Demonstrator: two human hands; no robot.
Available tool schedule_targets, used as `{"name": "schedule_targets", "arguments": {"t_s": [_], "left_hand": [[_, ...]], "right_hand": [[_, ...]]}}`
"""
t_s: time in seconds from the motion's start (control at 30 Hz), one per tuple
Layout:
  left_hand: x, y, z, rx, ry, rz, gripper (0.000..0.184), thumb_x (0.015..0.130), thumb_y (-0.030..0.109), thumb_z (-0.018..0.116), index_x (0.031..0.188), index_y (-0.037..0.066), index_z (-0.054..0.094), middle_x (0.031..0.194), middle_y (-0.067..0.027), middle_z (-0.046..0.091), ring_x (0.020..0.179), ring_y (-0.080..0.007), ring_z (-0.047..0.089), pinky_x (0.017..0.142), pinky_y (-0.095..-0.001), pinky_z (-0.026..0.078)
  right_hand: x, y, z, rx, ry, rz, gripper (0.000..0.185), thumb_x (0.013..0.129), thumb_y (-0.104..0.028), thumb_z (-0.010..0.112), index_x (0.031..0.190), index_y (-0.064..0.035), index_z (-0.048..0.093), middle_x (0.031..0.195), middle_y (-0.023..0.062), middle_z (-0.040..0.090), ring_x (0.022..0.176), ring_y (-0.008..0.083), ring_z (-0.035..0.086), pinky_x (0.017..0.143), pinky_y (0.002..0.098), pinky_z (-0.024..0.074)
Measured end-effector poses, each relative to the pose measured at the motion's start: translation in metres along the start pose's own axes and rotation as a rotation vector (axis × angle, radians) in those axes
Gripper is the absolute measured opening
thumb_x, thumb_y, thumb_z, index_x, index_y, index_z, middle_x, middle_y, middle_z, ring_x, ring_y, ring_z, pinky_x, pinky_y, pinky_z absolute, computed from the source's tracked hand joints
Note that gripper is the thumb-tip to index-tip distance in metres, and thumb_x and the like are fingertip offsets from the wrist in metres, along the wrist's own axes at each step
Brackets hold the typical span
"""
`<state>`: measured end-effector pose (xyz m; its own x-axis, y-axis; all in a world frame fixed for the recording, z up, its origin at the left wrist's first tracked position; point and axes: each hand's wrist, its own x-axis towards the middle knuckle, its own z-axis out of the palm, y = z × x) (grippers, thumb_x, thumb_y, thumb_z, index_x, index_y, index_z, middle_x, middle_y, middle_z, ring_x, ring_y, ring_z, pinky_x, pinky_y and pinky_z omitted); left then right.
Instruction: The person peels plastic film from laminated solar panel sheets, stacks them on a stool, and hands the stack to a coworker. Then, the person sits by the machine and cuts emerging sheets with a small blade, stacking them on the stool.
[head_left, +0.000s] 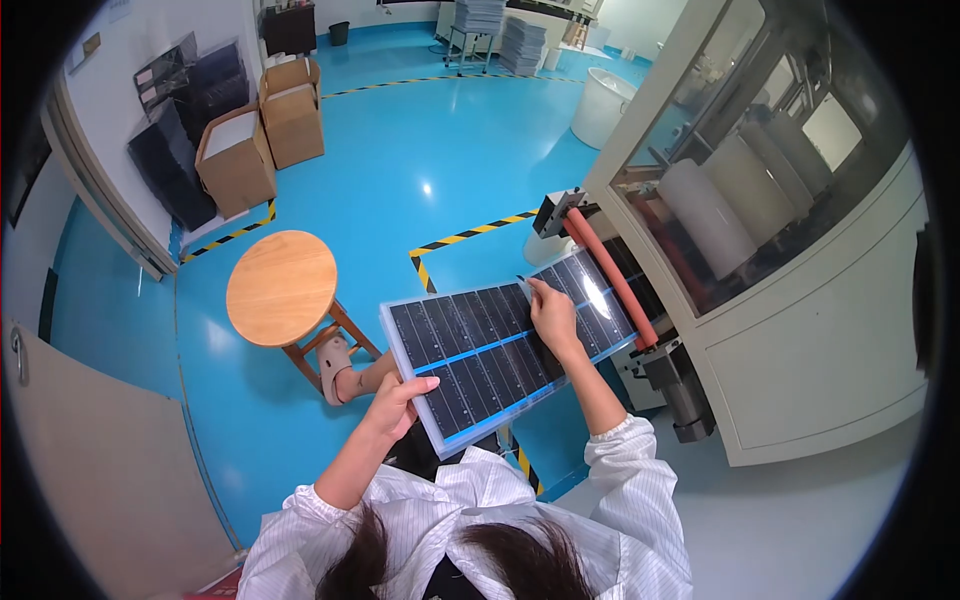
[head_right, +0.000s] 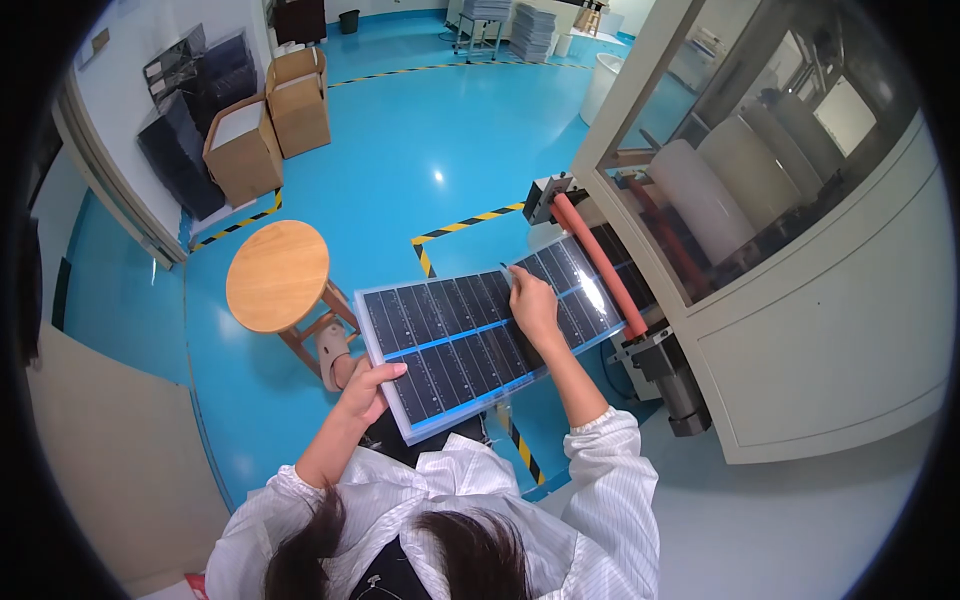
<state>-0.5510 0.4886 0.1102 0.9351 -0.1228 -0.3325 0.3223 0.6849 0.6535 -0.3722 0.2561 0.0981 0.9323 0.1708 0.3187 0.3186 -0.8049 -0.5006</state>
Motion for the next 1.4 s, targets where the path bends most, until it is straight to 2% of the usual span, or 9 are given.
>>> {"name": "schedule_targets", "arguments": {"t_s": [0.13, 0.2, 0.53, 0.6, 0.7, 0.77, 1.0, 1.27, 1.4], "left_hand": [[-0.002, -0.001, -0.002, 0.006, 0.029, -0.049, 0.049, 0.071, 0.002, 0.061, 0.116, -0.004, 0.043, 0.105, -0.0126, 0.054, 0.098, -0.023, 0.055, 0.086, -0.0357, 0.045], [-0.004, 0.0, 0.004, 0.0, 0.035, 0.047, 0.032, 0.073, 0.005, 0.062, 0.102, -0.005, 0.053, 0.092, -0.0101, 0.059, 0.087, -0.0184, 0.059, 0.078, -0.0314, 0.048], [-0.005, -0.004, -0.013, -0.06, 0.089, 0.04, 0.051, 0.07, 0.002, 0.059, 0.118, -0.005, 0.041, 0.106, -0.0157, 0.055, 0.096, -0.0249, 0.057, 0.085, -0.0362, 0.046], [0.004, -0.011, -0.034, -0.062, 0.188, 0.078, 0.052, 0.07, 0.002, 0.06, 0.118, -0.003, 0.04, 0.107, -0.0139, 0.053, 0.098, -0.0254, 0.055, 0.089, -0.0366, 0.044], [0.022, 0.007, -0.054, -0.128, 0.33, 0.135, 0.042, 0.073, 0.004, 0.059, 0.112, -0.002, 0.045, 0.103, -0.0131, 0.055, 0.095, -0.0248, 0.056, 0.087, -0.0381, 0.046], [0.034, 0.024, -0.064, -0.112, 0.375, 0.257, 0.035, 0.075, 0.007, 0.058, 0.107, -0.003, 0.048, 0.101, -0.0128, 0.057, 0.093, -0.0234, 0.058, 0.085, -0.038, 0.048], [0.074, 0.092, -0.172, 0.001, 0.529, 0.516, 0.03, 0.078, 0.006, 0.057, 0.105, -0.002, 0.05, 0.102, -0.0094, 0.058, 0.097, -0.0199, 0.057, 0.085, -0.034, 0.047], [0.059, 0.109, -0.283, 0.054, 0.602, 0.346, 0.036, 0.074, -0.001, 0.058, 0.109, -0.003, 0.048, 0.107, -0.015, 0.056, 0.098, -0.0253, 0.056, 0.09, -0.0351, 0.044], [0.056, 0.11, -0.307, 0.532, 0.879, 0.509, 0.053, 0.071, 0.002, 0.062, 0.119, -0.009, 0.041, 0.115, -0.0198, 0.052, 0.104, -0.028, 0.053, 0.093, -0.0375, 0.04]], "right_hand": [[-0.006, -0.001, 0.002, -0.102, -0.055, -0.061, 0.021, 0.081, -0.009, 0.051, 0.098, -0.0056, 0.063, 0.076, 0.0208, 0.061, 0.071, 0.0354, 0.06, 0.067, 0.0434, 0.0477], [-0.011, -0.004, -0.007, -0.182, -0.134, -0.055, 0.022, 0.079, -0.006, 0.051, 0.098, -0.0059, 0.063, 0.074, 0.0216, 0.06, 0.07, 0.0359, 0.06, 0.067, 0.0441, 0.0479], [-0.133, 0.016, -0.115, -0.364, -0.589, 0.129, 0.025, 0.076, -0.003, 0.052, 0.097, -0.0071, 0.065, 0.079, 0.0225, 0.06, 0.075, 0.034, 0.06, 0.068, 0.0401, 0.0479], [-0.149, 0.046, -0.132, -0.03, -0.541, 0.105, 0.022, 0.075, -0.005, 0.054, 0.094, -0.0051, 0.066, 0.074, 0.0195, 0.062, 0.067, 0.0302, 0.062, 0.065, 0.0377, 0.0486], [-0.152, 0.056, -0.151, 0.316, -0.62, 0.382, 0.022, 0.08, -0.012, 0.056, 0.099, -0.0023, 0.063, 0.071, 0.0127, 0.062, 0.06, 0.0173, 0.059, 0.059, 0.028, 0.0473], [-0.164, 0.073, -0.15, 0.818, -0.349, 0.487, 0.022, 0.085, -0.017, 0.056, 0.098, 0.0001, 0.061, 0.068, 0.0052, 0.059, 0.059, 0.0079, 0.053, 0.056, 0.02, 0.0433], [-0.148, 0.107, -0.109, 0.778, -0.189, 0.576, 0.022, 0.085, -0.021, 0.058, 0.092, 0.0001, 0.06, 0.076, 0.0036, 0.06, 0.061, 0.0084, 0.055, 0.053, 0.0195, 0.0415], [-0.131, 0.098, -0.067, 0.955, -0.219, 0.705, 0.02, 0.086, -0.02, 0.056, 0.091, -0.0013, 0.058, 0.085, 0.0045, 0.061, 0.063, 0.0115, 0.058, 0.054, 0.0213, 0.0441], [-0.124, 0.088, -0.065, 1.054, -0.19, 0.698, 0.019, 0.086, -0.017, 0.057, 0.092, 0.0013, 0.058, 0.081, 0.006, 0.061, 0.062, 0.0114, 0.058, 0.055, 0.0213, 0.0441]]}}
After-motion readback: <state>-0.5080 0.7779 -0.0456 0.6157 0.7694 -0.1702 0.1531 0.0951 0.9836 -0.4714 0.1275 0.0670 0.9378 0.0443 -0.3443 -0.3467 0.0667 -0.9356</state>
